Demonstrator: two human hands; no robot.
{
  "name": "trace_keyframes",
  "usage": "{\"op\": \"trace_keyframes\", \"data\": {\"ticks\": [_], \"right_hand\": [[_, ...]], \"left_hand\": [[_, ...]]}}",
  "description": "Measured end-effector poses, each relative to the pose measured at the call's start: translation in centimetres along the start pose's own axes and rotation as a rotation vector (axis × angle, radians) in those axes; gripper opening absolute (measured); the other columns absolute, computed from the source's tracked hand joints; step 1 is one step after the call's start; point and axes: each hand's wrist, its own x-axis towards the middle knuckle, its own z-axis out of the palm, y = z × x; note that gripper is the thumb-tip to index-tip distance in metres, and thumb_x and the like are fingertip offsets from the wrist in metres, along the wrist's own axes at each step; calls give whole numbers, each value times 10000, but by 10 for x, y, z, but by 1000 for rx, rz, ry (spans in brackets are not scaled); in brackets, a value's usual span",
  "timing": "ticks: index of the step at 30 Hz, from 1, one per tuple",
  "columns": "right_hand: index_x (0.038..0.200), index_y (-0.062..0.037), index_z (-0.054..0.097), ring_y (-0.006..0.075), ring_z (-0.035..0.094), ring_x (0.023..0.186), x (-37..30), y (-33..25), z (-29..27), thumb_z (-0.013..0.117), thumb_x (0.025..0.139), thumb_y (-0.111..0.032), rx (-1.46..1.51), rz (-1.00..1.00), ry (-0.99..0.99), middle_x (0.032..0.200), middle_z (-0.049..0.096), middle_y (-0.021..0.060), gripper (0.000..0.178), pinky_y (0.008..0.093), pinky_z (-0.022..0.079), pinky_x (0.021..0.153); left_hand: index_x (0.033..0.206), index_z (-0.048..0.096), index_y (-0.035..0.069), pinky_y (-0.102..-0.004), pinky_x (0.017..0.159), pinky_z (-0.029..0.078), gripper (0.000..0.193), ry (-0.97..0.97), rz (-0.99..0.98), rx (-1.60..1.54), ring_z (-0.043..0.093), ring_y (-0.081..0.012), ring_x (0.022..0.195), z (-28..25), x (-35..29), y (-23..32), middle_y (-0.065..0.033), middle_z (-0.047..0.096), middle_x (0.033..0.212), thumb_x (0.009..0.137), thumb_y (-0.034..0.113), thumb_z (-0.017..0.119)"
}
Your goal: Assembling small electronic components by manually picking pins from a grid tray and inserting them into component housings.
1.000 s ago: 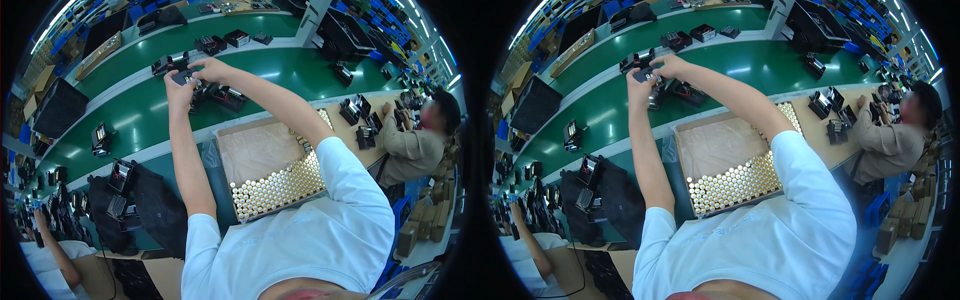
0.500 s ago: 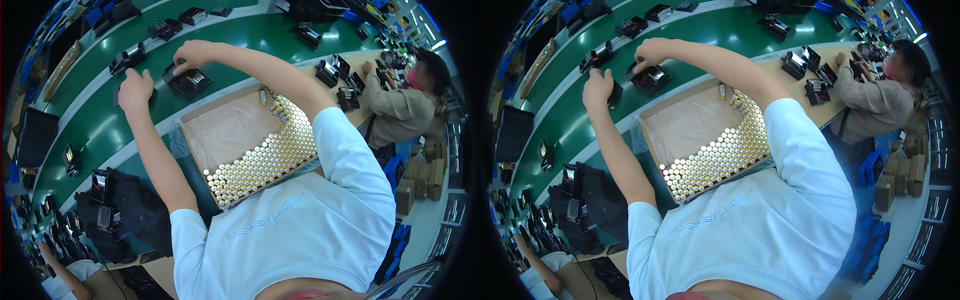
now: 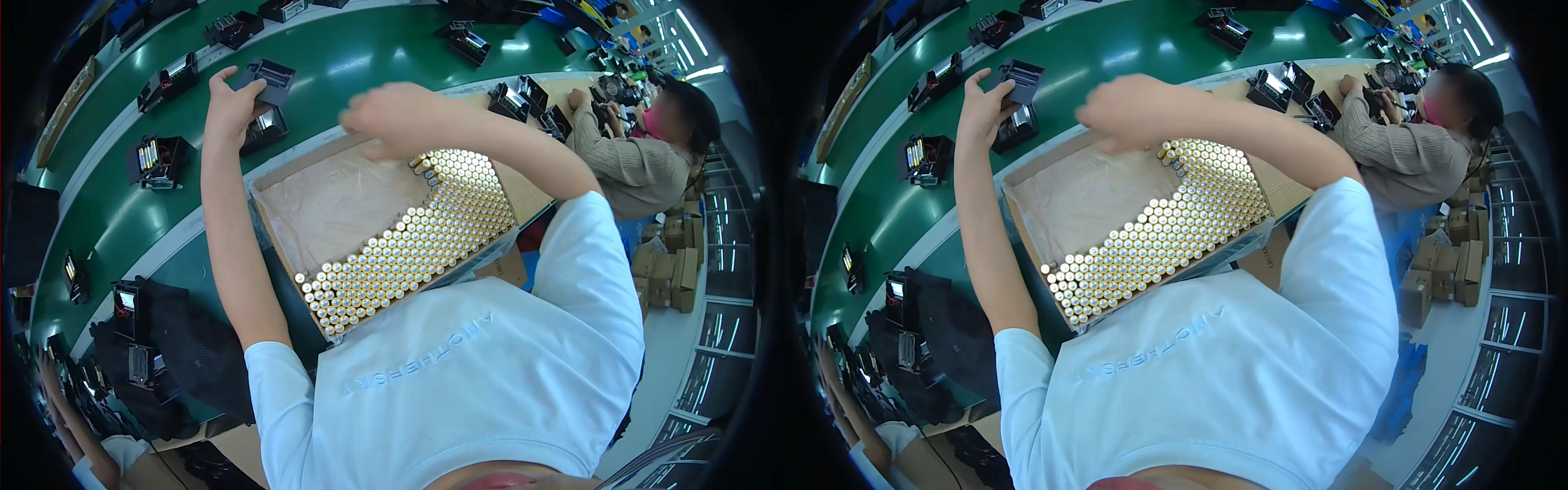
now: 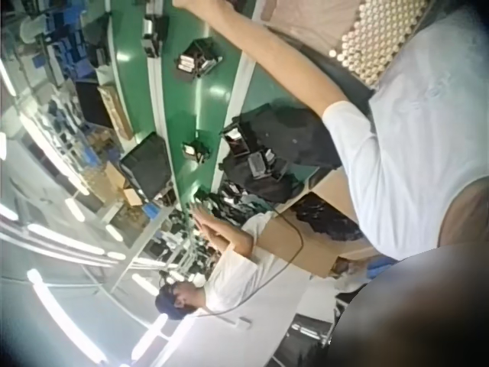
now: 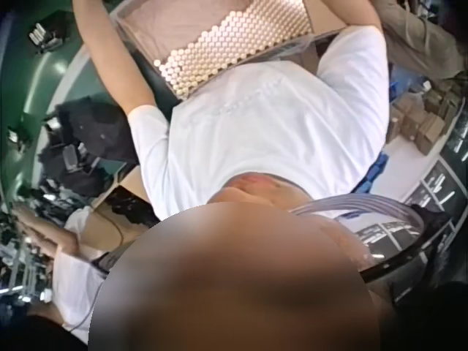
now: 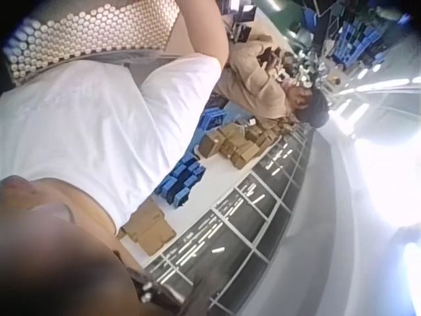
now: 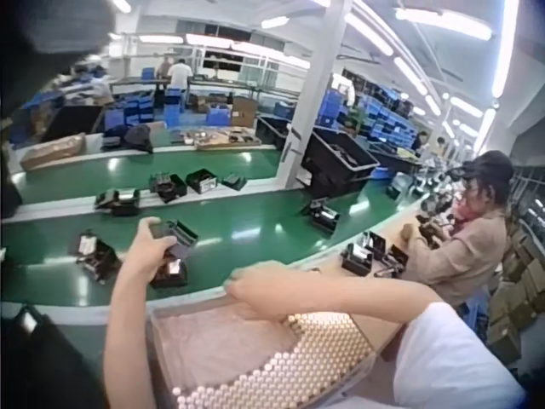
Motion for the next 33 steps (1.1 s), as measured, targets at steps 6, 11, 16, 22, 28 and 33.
{"op": "trace_keyframes", "data": {"ticks": [6, 11, 16, 22, 28, 33], "right_hand": [[930, -42, 672, 267, 575, 811, -40, 4, 61, 681, 744, -157, -434, -49, -134, 923, 614, 109, 219, 343, 488, 713], [899, -44, 688, 255, 533, 823, -41, 6, 78, 665, 737, -135, -532, -101, -74, 930, 609, 114, 187, 304, 459, 733], [896, -40, 694, 257, 537, 837, -41, 9, 81, 658, 762, -147, -527, -121, -64, 950, 605, 123, 175, 308, 470, 728], [946, -39, 714, 261, 562, 758, -29, 18, 78, 625, 797, -93, -396, -68, -187, 966, 623, 133, 183, 356, 484, 657], [938, -1, 677, 300, 605, 743, 5, 22, 23, 638, 810, -106, -33, -154, -126, 935, 594, 141, 171, 404, 530, 695], [901, -10, 652, 250, 595, 779, 67, 40, -26, 675, 821, -77, 19, -262, 368, 928, 560, 92, 107, 354, 518, 745]], "left_hand": [[1286, 421, -53, -349, 764, 571, 461, -66, 6, -190, 645, -251, 850, -2, 14, -9, -241, 580, 1060, 877, 36, 615], [1259, 440, -74, -366, 774, 570, 433, -66, 3, -303, 637, -257, 887, 6, 6, -4, -234, 577, 1059, 871, 17, 608], [1241, 460, -69, -386, 769, 568, 392, -21, -6, -352, 628, -258, 921, 13, 1, -2, -221, 580, 1064, 879, 13, 586], [1286, 447, -18, -394, 769, 560, 409, -82, -1, -220, 607, -278, 974, 7, 3, 0, -228, 556, 1157, 891, 9, 552], [1271, 475, 8, -395, 736, 553, 382, -126, 15, -196, 613, -260, 932, -1, 5, 0, -214, 576, 1132, 893, 28, 527], [1239, 500, 0, -400, 728, 552, 324, -157, -36, -254, 629, -257, 902, 6, 2, 1, -198, 603, 1083, 951, 150, 503]]}}
